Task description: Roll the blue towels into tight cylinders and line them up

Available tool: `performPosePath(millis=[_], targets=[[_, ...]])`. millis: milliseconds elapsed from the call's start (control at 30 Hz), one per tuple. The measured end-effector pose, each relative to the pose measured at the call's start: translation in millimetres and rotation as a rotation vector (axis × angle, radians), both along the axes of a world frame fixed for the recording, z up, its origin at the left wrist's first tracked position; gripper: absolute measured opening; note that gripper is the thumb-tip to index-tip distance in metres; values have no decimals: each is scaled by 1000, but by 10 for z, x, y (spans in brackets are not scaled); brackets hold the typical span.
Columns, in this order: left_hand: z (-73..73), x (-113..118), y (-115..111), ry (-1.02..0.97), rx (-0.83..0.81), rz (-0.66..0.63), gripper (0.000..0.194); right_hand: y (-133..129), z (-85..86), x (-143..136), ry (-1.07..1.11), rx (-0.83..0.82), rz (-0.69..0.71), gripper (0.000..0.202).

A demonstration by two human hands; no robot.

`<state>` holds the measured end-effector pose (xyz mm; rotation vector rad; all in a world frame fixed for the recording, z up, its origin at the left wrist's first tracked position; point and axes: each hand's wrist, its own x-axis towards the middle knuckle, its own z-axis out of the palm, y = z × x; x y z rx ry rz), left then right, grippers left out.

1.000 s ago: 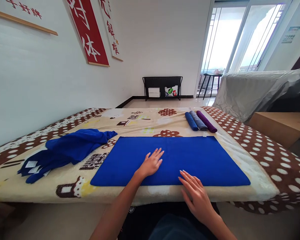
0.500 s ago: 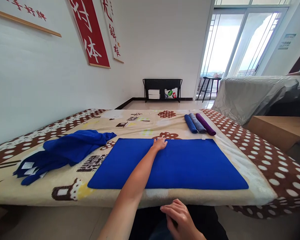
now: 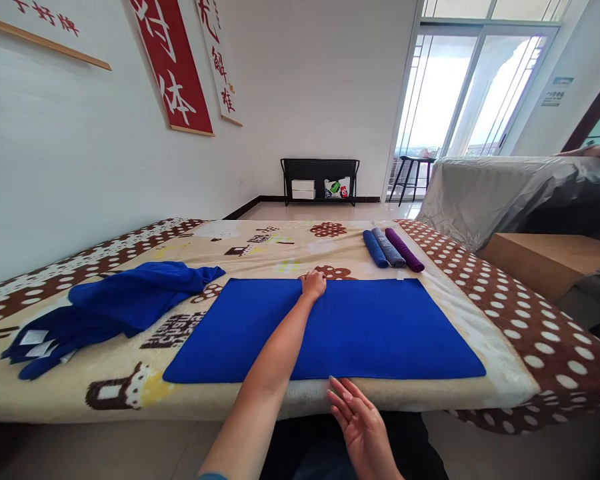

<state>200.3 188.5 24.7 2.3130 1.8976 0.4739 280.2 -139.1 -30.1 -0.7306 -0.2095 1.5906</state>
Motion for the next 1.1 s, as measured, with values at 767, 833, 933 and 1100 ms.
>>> performPosePath(millis=[767, 833, 933, 1100], targets=[[131, 17, 90, -79, -82, -28, 37, 330, -44, -255, -295, 49, -82, 47], [241, -6, 101, -158, -92, -43, 36, 307, -10, -235, -428, 106, -107, 47], [498, -79, 141, -310, -109, -55, 36, 253, 133, -148, -591, 206, -120, 47], [1116, -374, 128, -660, -107, -110, 33, 315, 667, 313, -677, 320, -326, 42]])
